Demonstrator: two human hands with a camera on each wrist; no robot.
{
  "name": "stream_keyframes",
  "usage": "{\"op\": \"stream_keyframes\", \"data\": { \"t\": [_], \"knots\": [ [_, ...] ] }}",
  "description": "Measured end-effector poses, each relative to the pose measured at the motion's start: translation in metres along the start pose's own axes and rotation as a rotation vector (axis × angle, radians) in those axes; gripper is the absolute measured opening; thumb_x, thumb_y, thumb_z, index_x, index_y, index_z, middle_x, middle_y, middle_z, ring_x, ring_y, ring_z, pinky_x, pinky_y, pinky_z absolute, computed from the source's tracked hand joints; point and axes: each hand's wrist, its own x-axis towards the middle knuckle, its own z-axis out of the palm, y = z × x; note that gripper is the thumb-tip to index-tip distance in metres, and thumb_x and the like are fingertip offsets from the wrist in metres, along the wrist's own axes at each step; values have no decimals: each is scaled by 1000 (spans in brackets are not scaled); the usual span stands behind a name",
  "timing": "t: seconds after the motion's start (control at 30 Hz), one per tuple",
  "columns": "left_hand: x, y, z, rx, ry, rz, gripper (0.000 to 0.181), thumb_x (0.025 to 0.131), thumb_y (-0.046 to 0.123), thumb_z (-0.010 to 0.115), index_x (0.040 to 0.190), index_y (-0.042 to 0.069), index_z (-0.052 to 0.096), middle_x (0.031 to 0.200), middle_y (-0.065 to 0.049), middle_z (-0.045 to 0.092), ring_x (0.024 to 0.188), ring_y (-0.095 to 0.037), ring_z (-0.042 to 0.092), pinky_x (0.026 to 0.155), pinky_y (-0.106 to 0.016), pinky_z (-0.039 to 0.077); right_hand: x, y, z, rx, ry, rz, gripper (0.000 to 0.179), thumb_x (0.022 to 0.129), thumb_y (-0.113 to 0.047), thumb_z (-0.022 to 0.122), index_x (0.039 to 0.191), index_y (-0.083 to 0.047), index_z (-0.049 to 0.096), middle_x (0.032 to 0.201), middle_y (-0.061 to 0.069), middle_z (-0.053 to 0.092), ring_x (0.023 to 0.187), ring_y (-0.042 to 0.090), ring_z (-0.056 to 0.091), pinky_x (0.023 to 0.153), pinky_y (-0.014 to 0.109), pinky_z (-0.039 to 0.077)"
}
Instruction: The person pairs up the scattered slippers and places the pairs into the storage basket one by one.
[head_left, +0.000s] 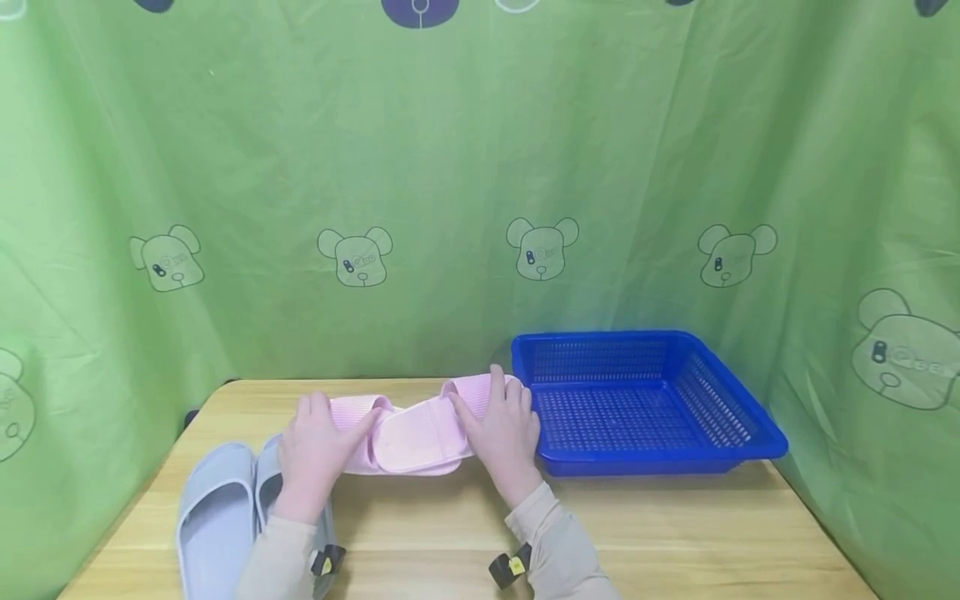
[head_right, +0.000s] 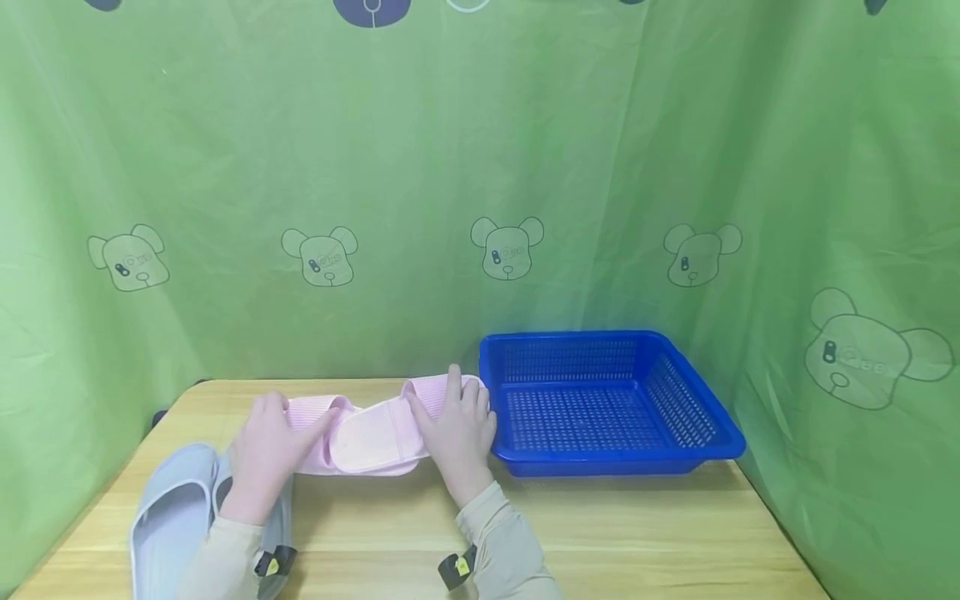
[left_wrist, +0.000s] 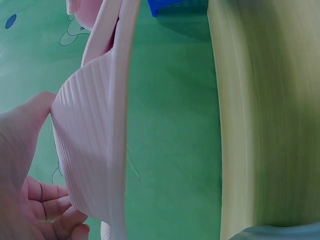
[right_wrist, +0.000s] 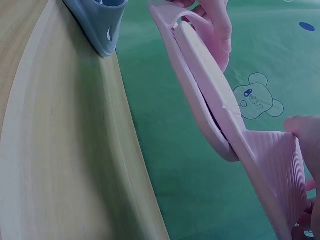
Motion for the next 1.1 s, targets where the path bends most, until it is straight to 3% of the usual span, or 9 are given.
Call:
{"op": "stream_keyframes", "data": {
  "t": [0.33,0.87,1.1],
  "knots": [
    [-4,5,1,36,3,5,78,73,80,60,92,5,49,89,-12,52,62,-23,48,45,-26,32,-2,-3,-2,13,-42,29,91,82,-76,51,145,-11,39,126,18,54,114,34,52,75,48,56],
    [-4,11,7,53,-59,-17,80,73,79,61,97,3,50,93,-14,54,63,-24,50,45,-27,34,-3,-5,0,8,-72,42,89,83,-76,50,142,-10,43,126,20,53,115,35,53,75,50,56],
    [-3,9,9,53,-52,-30,83,74,81,57,98,2,50,94,-14,54,63,-25,50,46,-27,34,-2,-5,0,-56,-57,-13,83,85,-77,45,134,-11,51,118,18,57,101,32,56,73,45,53]
  ]
}}
